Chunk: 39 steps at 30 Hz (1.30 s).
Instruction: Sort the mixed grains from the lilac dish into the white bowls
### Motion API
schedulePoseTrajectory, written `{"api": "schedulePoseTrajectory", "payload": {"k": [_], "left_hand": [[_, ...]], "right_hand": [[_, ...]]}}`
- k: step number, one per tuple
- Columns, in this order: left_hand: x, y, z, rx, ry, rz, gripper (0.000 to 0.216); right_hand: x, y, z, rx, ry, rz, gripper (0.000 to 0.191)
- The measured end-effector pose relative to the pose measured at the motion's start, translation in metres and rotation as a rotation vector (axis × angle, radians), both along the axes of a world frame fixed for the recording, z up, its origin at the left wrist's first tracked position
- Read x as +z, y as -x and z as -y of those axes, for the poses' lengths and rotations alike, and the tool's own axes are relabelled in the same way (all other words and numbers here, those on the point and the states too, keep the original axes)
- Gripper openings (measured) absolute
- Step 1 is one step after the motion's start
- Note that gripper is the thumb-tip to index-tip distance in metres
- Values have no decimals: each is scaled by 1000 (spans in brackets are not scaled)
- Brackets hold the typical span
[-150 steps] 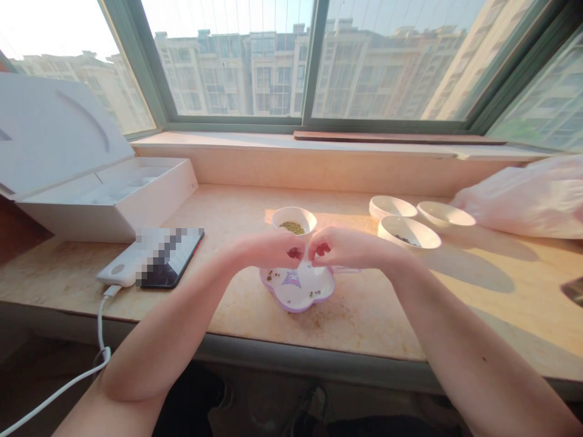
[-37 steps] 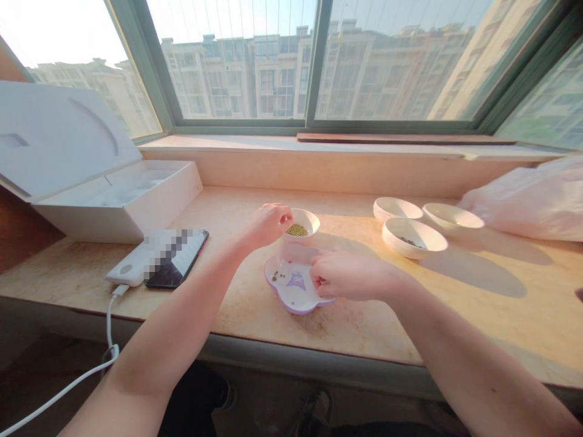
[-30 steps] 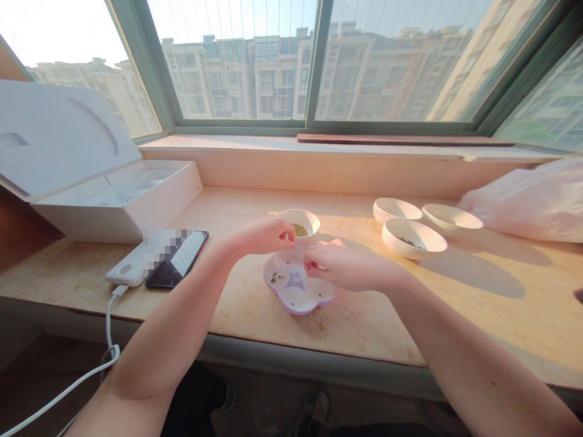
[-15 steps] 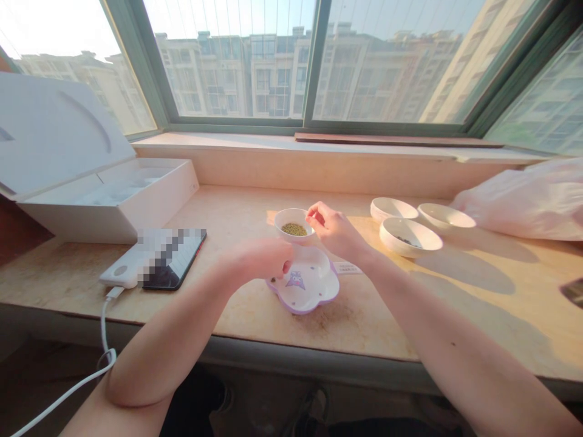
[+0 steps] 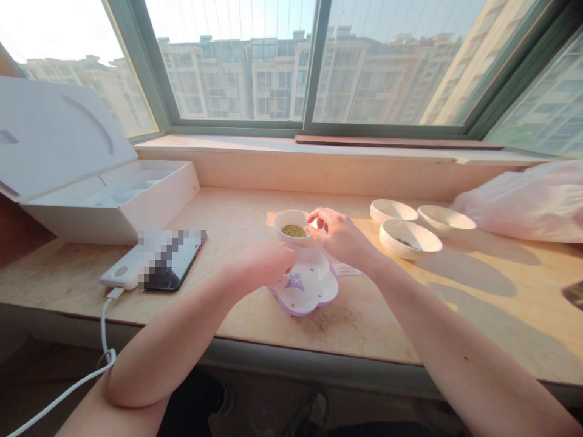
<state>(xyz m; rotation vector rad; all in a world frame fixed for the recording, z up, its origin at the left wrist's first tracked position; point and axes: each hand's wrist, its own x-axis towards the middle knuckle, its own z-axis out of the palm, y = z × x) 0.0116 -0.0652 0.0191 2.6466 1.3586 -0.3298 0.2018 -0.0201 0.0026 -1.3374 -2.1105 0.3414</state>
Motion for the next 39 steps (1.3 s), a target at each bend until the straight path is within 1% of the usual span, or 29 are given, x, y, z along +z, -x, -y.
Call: {"api": "schedulePoseTrajectory", "payload": {"k": [6, 12, 16, 18, 20, 22, 24, 27, 29, 30, 33, 35, 39], "left_hand": [[0, -2, 2, 18, -2, 15, 20], [-8, -6, 2, 23, -30, 12, 21], [-6, -3, 0, 3, 28, 2, 21], [0, 2, -5, -14, 57, 67, 19], [7, 10, -12, -25, 40, 192, 21], [12, 18, -21, -9, -29, 330, 22], [13, 24, -32, 39, -143, 463, 19], [5, 24, -48, 130, -306, 636, 17], [-6, 19, -57, 191, -368, 705, 17], [-13, 17, -62, 213, -381, 721, 17], [-30, 9, -73, 254, -375, 721, 16], [-37, 6, -76, 254, -357, 716, 16], [-40, 5, -77, 244, -366, 709, 16]], "right_hand": [[-5, -2, 2, 61, -40, 56, 14], [-3, 1, 5, 86, -49, 111, 11], [-1, 3, 7, 96, -34, 137, 10], [-1, 4, 8, 79, -22, 142, 11], [0, 5, 10, 65, -4, 152, 12], [0, 7, 14, 78, 45, 167, 13], [-1, 11, 19, 139, 135, 181, 13], [-6, 20, 27, 340, 245, 156, 12], [-11, 26, 30, 451, 253, 132, 11], [-15, 29, 30, 474, 249, 128, 11], [-23, 35, 28, 458, 268, 154, 7], [-26, 37, 26, 449, 297, 180, 6], [-27, 37, 24, 436, 341, 192, 7]]}}
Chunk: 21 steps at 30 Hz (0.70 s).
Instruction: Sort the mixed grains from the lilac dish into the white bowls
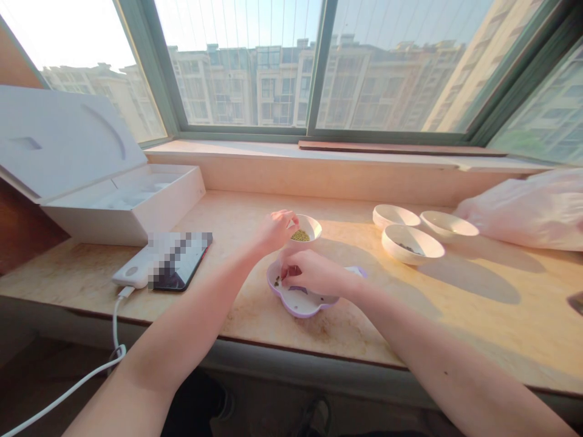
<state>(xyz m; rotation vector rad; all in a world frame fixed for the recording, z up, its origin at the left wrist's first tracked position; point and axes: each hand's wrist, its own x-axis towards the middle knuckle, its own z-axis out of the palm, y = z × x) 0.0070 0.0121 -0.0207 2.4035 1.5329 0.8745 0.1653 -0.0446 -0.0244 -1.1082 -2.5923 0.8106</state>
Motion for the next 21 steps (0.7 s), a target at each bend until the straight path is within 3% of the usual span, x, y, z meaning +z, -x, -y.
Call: {"api": "schedulePoseTrajectory", "payload": {"k": [9, 14, 21], "left_hand": [[12, 10, 4, 30, -24, -19, 22], [19, 15, 6, 20, -21, -70, 22], [27, 14, 16, -1, 41, -149, 23]], "right_hand": [[2, 0, 5, -12, -80, -14, 5], [8, 0, 6, 6, -30, -27, 5], [0, 3, 2, 17, -59, -22, 7]]}}
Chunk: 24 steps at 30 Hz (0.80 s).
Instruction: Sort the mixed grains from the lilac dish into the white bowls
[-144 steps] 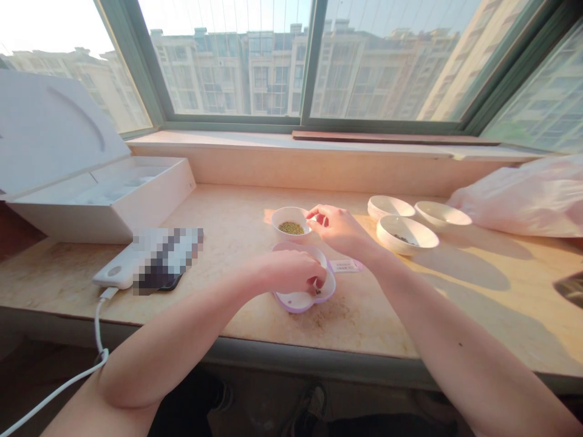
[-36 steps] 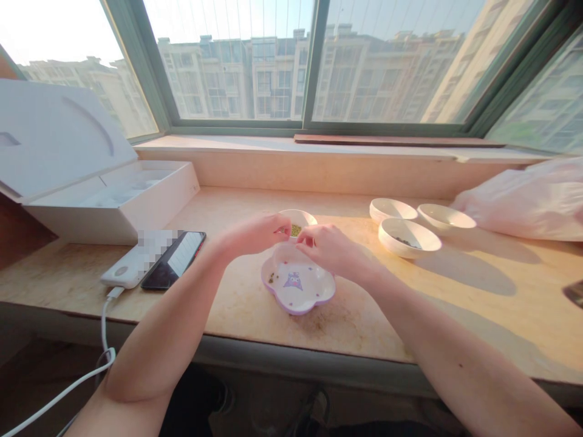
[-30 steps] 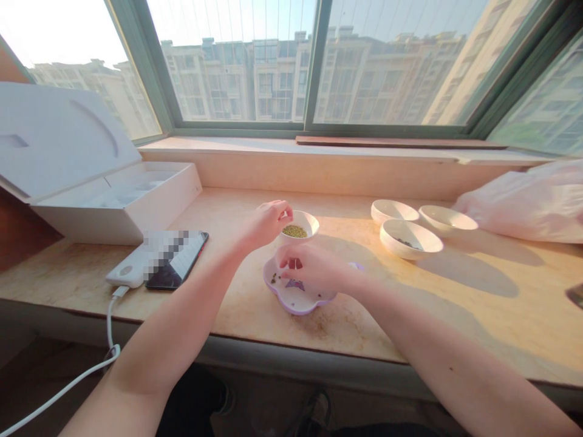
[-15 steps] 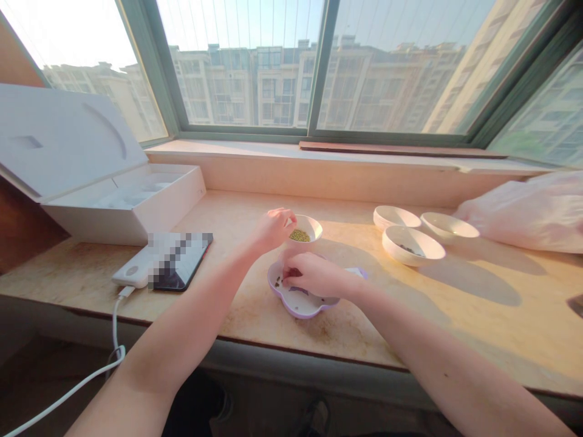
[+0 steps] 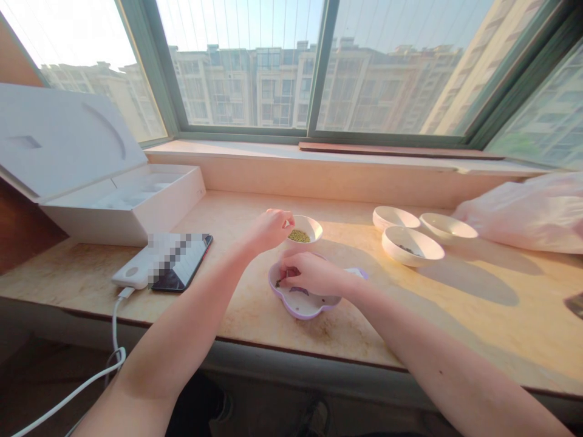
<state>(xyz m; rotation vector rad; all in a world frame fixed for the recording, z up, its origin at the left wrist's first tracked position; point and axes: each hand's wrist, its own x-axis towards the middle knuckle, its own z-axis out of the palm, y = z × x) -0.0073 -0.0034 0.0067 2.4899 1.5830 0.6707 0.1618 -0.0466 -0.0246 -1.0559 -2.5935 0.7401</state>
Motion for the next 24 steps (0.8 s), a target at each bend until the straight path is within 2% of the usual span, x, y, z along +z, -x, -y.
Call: {"api": "schedulePoseTrajectory", "payload": {"k": [6, 9, 11, 14, 18, 20, 24], "left_hand": [[13, 2, 13, 0, 81, -72, 25], [24, 7, 21, -68, 154, -137, 24], [30, 9, 28, -135, 243, -207, 21], [35, 8, 39, -185, 362, -336, 20], [29, -2, 50, -166, 407, -486, 21], [23, -7, 54, -144, 395, -535, 17], [17, -13, 60, -144, 367, -572, 16]], "right_hand": [[4, -2, 3, 24, -30, 44, 11], [13, -11, -2, 109, 2, 42, 15], [20, -19, -8, 98, 22, 33, 16], [28, -29, -19, -103, -2, -42, 19], [27, -31, -32, -404, -102, -166, 20], [24, -29, -37, -471, -146, -174, 18], [18, -29, -41, -494, -174, -160, 18]]}}
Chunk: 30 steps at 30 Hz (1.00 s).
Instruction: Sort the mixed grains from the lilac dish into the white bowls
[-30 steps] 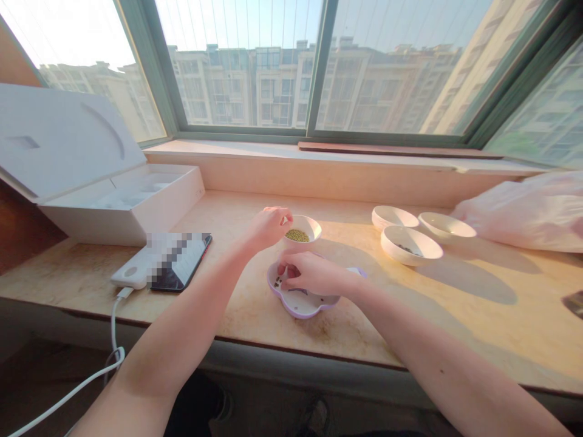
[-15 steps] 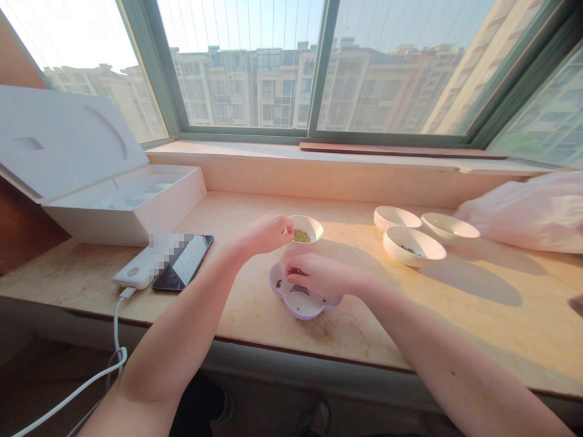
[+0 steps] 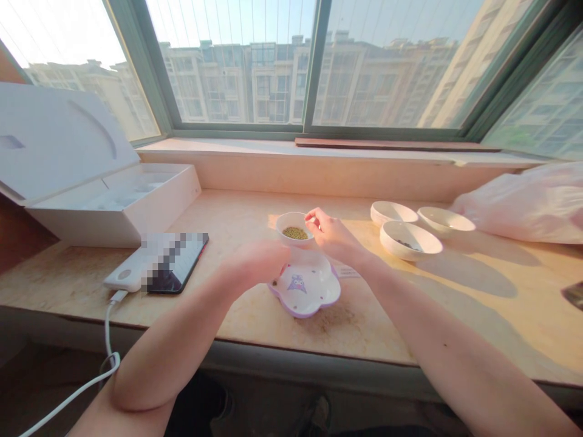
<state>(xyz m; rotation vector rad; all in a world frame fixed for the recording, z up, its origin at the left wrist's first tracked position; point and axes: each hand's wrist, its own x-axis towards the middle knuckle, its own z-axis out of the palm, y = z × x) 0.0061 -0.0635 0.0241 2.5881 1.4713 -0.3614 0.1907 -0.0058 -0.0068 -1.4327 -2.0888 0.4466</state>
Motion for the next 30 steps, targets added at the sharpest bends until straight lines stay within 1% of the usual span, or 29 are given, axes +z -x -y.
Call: {"api": "schedulePoseTrajectory", "payload": {"k": [10, 13, 15, 18, 20, 22, 23, 27, 30], "left_hand": [[-3, -3, 6, -26, -26, 12, 20], [2, 1, 6, -6, -37, 8, 23], [9, 6, 5, 32, -48, 27, 25], [21, 15, 1, 89, -66, 62, 27], [26, 20, -2, 104, -81, 84, 27], [27, 21, -5, 116, -100, 99, 27], [26, 21, -6, 124, -108, 100, 27], [24, 18, -7, 140, -94, 99, 30], [24, 16, -6, 141, -67, 106, 30]], "right_hand": [[3, -3, 9, 30, 8, -13, 23], [4, -4, 12, 57, -33, -6, 18], [5, -2, 18, 150, -13, 32, 16], [5, 7, 31, 420, 163, 98, 13], [3, 15, 39, 547, 248, 129, 18], [-1, 23, 43, 590, 223, 157, 27], [-4, 26, 44, 601, 189, 167, 28], [-13, 30, 41, 687, 86, 192, 18], [-16, 31, 38, 795, -2, 194, 17]]}}
